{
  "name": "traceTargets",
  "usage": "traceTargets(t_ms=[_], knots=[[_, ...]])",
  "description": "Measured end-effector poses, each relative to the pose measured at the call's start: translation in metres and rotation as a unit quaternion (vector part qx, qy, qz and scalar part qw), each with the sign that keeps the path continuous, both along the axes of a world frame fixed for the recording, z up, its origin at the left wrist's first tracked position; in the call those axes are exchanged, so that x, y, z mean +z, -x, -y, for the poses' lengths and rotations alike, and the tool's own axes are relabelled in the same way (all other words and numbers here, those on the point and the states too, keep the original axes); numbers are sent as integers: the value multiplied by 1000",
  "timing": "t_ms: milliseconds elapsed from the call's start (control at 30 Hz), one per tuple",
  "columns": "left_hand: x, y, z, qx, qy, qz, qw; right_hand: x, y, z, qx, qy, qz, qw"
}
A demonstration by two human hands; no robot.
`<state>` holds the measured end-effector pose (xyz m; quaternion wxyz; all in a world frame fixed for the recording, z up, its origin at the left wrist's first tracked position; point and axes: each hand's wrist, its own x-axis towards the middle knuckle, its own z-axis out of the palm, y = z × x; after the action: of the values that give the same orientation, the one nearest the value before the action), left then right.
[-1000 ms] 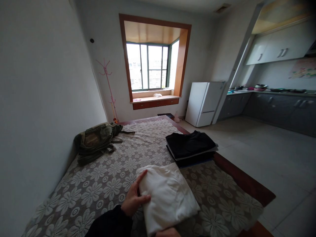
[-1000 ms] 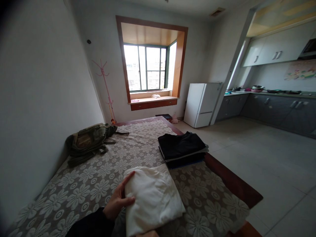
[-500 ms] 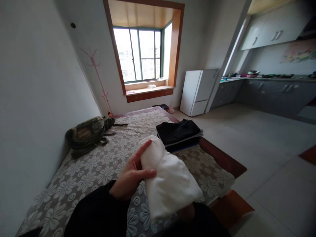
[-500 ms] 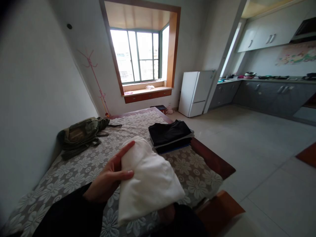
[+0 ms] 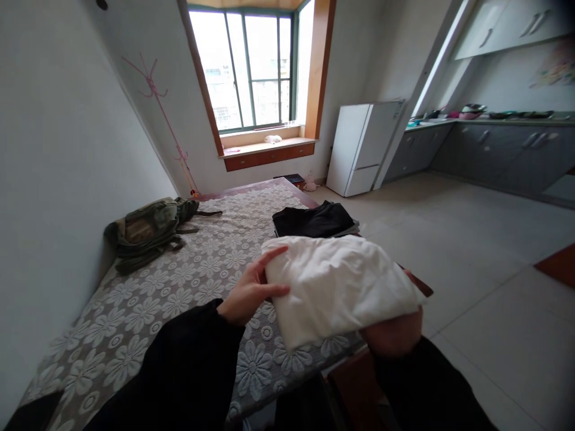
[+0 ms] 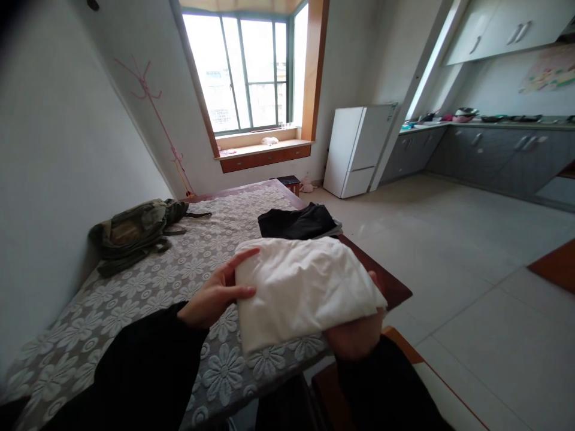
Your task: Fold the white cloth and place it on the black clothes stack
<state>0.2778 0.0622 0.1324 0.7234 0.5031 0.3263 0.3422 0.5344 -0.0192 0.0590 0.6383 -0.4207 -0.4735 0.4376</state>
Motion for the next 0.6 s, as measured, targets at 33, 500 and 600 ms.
traceTargets(t_ms=[33,500,600], knots=[[5,-8,-13,10,-19,8,1000,16,-7,-18,-9,-7,-35,999],[-69,-101,-179,216,-46,-71,973,3,-74,-232,59,77,-411,906],[-89,-102,-181,236,-42,-63,969,-9,-79,-236,59,84,-385,917]])
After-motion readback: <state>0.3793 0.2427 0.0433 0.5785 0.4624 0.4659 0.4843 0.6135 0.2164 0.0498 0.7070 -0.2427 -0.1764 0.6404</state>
